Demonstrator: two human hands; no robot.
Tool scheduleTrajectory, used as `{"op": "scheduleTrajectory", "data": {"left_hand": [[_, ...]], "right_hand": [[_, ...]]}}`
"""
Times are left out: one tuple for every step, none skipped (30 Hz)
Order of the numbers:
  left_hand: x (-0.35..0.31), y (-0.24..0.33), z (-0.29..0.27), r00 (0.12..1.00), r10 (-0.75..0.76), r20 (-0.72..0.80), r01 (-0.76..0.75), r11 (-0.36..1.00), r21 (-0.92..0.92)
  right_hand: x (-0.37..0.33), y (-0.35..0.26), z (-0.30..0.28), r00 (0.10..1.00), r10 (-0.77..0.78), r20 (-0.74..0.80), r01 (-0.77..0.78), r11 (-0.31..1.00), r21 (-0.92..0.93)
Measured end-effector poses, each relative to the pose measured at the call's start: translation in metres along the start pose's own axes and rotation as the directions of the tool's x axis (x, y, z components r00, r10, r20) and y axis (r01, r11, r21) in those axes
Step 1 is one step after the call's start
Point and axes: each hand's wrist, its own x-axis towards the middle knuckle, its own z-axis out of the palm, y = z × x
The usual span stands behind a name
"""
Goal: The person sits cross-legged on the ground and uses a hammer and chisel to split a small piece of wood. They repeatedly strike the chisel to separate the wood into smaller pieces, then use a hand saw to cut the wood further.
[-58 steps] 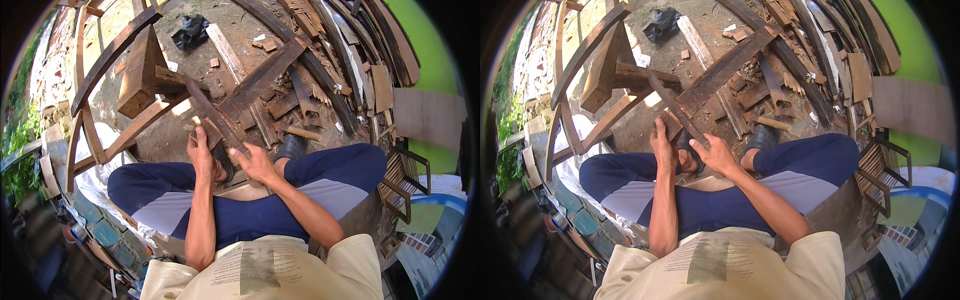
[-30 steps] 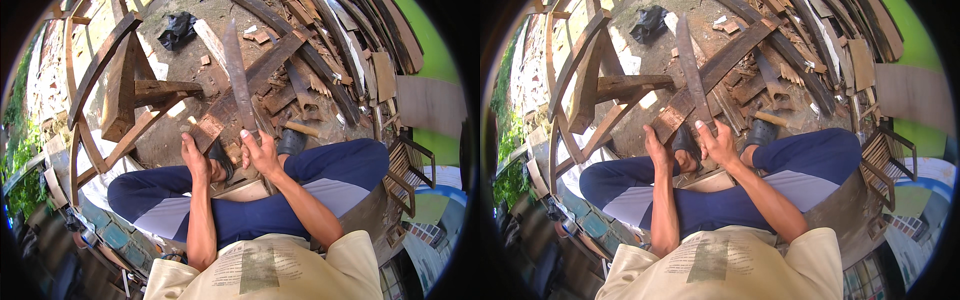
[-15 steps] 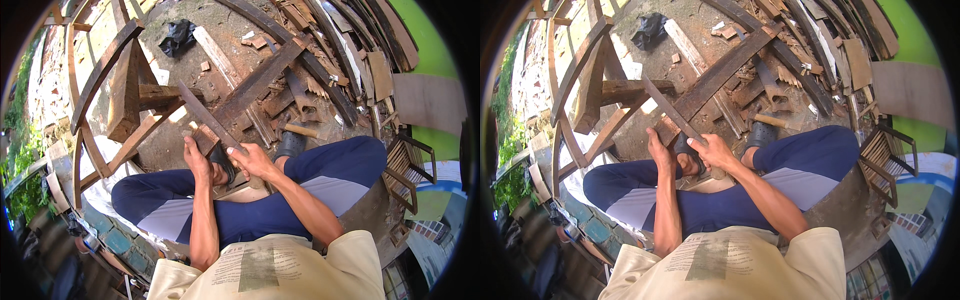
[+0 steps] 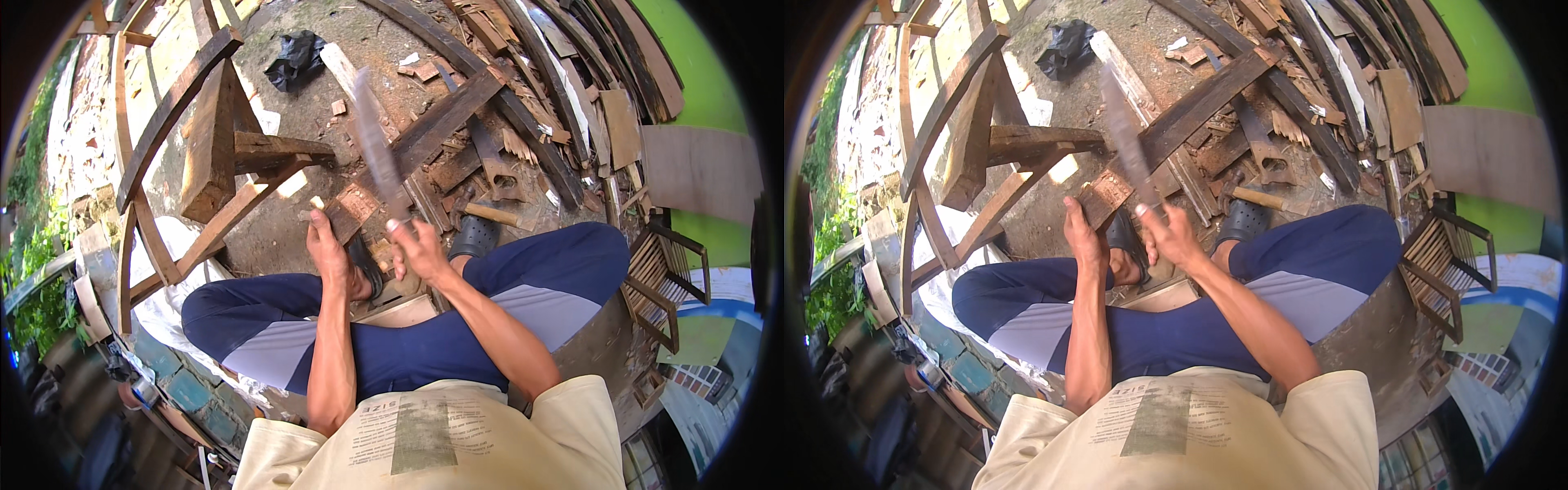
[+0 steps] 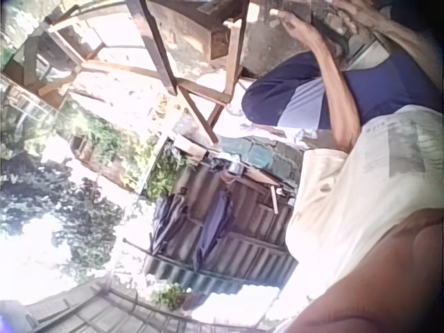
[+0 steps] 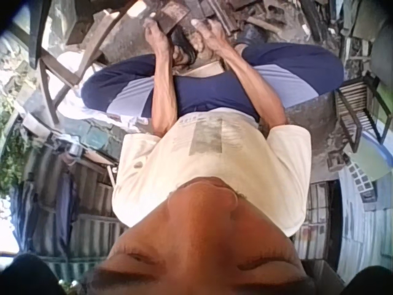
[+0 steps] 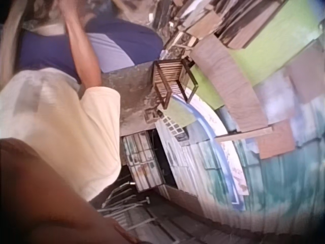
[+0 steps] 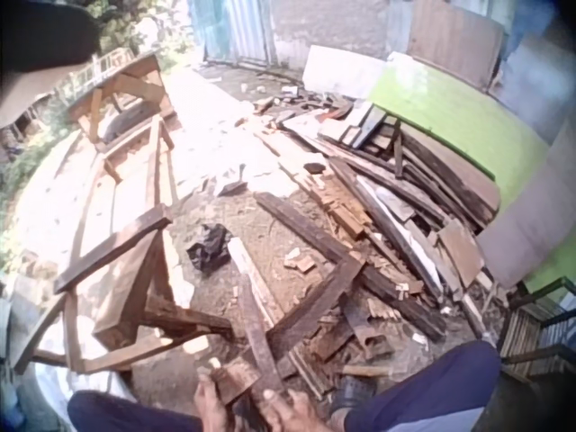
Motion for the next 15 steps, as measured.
{"op": "scheduleTrajectory", "data": {"left_hand": [[0.000,0.000,0.000,0.999,0.031,0.035,-0.032,0.999,0.029],[-0.002,-0.001,0.000,1.000,-0.013,-0.002,0.013,1.000,-0.013],[-0.002,0.000,-0.001,1.000,-0.019,0.007,0.019,0.998,-0.055],[0.000,0.000,-0.001,0.999,-0.054,-0.006,0.053,0.993,-0.102],[0.000,0.000,-0.002,1.000,0.002,0.030,-0.001,0.999,-0.037],[0.002,0.000,-0.001,0.998,0.034,0.045,-0.035,0.999,0.012],[0.003,0.000,-0.001,0.994,0.081,0.073,-0.085,0.995,0.049],[0.004,-0.001,0.000,0.997,0.061,0.056,-0.062,0.998,0.025],[0.003,-0.001,0.001,0.998,0.050,0.047,-0.050,0.999,-0.001],[0.003,-0.001,0.002,0.999,0.002,0.035,-0.001,1.000,-0.025],[0.001,-0.001,0.003,0.999,0.041,0.034,-0.040,0.999,-0.017],[0.000,0.000,0.004,0.999,0.040,0.030,-0.040,0.999,-0.008],[-0.002,0.000,0.004,0.999,0.035,0.018,-0.034,0.999,-0.010],[-0.003,0.001,0.005,1.000,0.011,0.020,-0.010,0.999,-0.035],[-0.004,0.002,0.006,1.000,-0.022,0.013,0.022,0.997,-0.069]], "right_hand": [[0.001,0.001,0.002,0.950,0.295,0.103,-0.270,0.941,-0.202],[0.000,0.002,0.001,0.960,0.261,0.101,-0.241,0.954,-0.176],[0.000,0.003,0.002,0.944,0.295,0.146,-0.271,0.949,-0.162],[0.001,0.003,0.000,0.951,0.278,0.138,-0.261,0.957,-0.126],[0.001,0.003,-0.001,0.950,0.275,0.150,-0.265,0.961,-0.084],[0.003,0.002,-0.005,0.941,0.306,0.147,-0.300,0.952,-0.064],[0.003,0.002,-0.007,0.962,0.214,0.168,-0.228,0.971,0.073],[0.006,0.001,-0.010,0.973,0.155,0.173,-0.188,0.964,0.190],[0.006,0.001,-0.012,0.982,0.090,0.167,-0.140,0.938,0.317],[0.007,0.002,-0.013,0.995,0.003,0.102,-0.045,0.906,0.421],[0.008,0.003,-0.012,0.997,0.032,0.076,-0.053,0.953,0.297],[0.006,0.005,-0.011,1.000,0.002,0.028,-0.008,0.980,0.198],[0.007,0.007,-0.008,0.998,-0.016,-0.052,0.021,0.996,0.088],[0.004,0.009,-0.006,0.979,0.192,0.075,-0.182,0.976,-0.119],[0.005,0.011,-0.003,0.943,0.301,0.141,-0.275,0.945,-0.179]]}}
